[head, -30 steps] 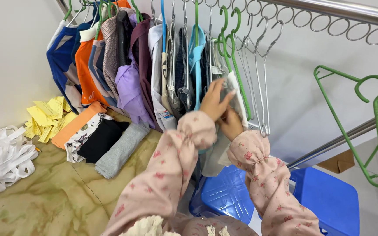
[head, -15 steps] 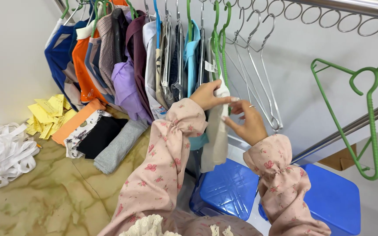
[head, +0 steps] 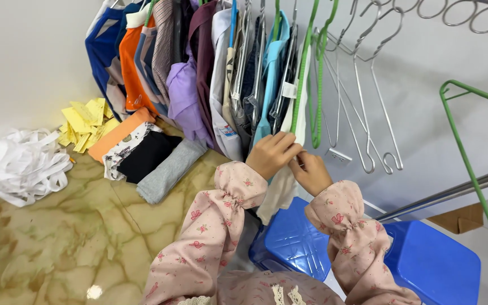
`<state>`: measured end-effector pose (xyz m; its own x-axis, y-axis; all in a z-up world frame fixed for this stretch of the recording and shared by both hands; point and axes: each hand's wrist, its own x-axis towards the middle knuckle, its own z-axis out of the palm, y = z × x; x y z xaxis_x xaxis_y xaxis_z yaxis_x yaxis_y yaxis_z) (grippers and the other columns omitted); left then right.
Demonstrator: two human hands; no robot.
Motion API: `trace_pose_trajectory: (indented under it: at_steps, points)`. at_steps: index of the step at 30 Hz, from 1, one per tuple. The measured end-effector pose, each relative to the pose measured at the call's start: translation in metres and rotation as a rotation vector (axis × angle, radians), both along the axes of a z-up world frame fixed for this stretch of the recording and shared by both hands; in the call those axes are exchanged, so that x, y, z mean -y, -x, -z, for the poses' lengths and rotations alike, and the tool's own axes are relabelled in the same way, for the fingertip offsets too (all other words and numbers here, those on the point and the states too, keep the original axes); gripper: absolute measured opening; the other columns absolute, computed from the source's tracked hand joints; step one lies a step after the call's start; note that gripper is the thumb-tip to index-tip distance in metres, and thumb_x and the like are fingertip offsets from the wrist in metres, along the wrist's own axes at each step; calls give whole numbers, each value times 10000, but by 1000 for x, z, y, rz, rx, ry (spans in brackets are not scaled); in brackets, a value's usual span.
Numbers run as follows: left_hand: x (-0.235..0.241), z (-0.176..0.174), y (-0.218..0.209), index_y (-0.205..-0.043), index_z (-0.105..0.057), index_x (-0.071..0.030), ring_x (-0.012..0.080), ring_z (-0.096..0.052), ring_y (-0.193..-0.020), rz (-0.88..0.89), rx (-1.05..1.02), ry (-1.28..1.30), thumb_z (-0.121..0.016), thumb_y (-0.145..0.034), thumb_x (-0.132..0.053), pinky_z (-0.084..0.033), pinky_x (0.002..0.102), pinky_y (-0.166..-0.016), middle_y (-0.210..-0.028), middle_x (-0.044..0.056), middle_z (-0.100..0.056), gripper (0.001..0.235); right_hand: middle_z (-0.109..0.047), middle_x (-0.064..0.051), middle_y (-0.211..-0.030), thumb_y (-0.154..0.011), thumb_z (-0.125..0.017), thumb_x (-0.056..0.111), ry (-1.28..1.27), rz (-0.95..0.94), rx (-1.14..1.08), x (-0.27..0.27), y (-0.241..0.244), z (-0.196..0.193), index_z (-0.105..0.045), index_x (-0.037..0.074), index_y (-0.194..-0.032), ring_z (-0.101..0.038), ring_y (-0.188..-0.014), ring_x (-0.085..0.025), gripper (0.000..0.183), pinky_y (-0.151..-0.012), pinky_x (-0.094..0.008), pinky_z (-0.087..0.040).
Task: The person takes various garments, including a grey shirt, a white shirt, denim shorts, and a blue shirt, from a clothing rack. They fold each item by hand on a table and place the folded clothes into a neat stack.
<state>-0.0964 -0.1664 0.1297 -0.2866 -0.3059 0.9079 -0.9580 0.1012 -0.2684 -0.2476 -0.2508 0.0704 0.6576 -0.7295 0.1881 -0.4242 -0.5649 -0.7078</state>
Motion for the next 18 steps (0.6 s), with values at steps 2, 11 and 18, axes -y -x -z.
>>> trace_pose_trajectory:
  at_steps: [2,11,18]
  points:
    - [-3,18,0,-831,-531,-190,153,-582,-767,35,9,-33,-581,-985,-96,-469,238,-590,-866,-35,-487,187,-588,-125,-546,-878,-611,192,-14,-2,1,7,-5,19,-621,1,-708,-632,-547,-282,255,-517,-403,-531]
    - [-1,17,9,-1022,-554,-80,344,-716,-847,226,-774,-653,-614,-991,-251,-580,415,-688,-886,141,-656,184,-637,-378,-1188,-911,-460,209,-170,-3,-116,8,3,2,-555,-73,-1305,-549,-1196,-561,494,-1006,-654,-432]
    - [7,48,0,-1149,-576,-13,368,-748,-883,42,-853,-1177,-522,-1033,-375,-606,452,-710,-926,206,-734,384,-616,-277,-1355,-913,-506,367,-392,-117,-238,45,6,92,-591,30,-1386,-495,-1332,-469,586,-1139,-592,-360]
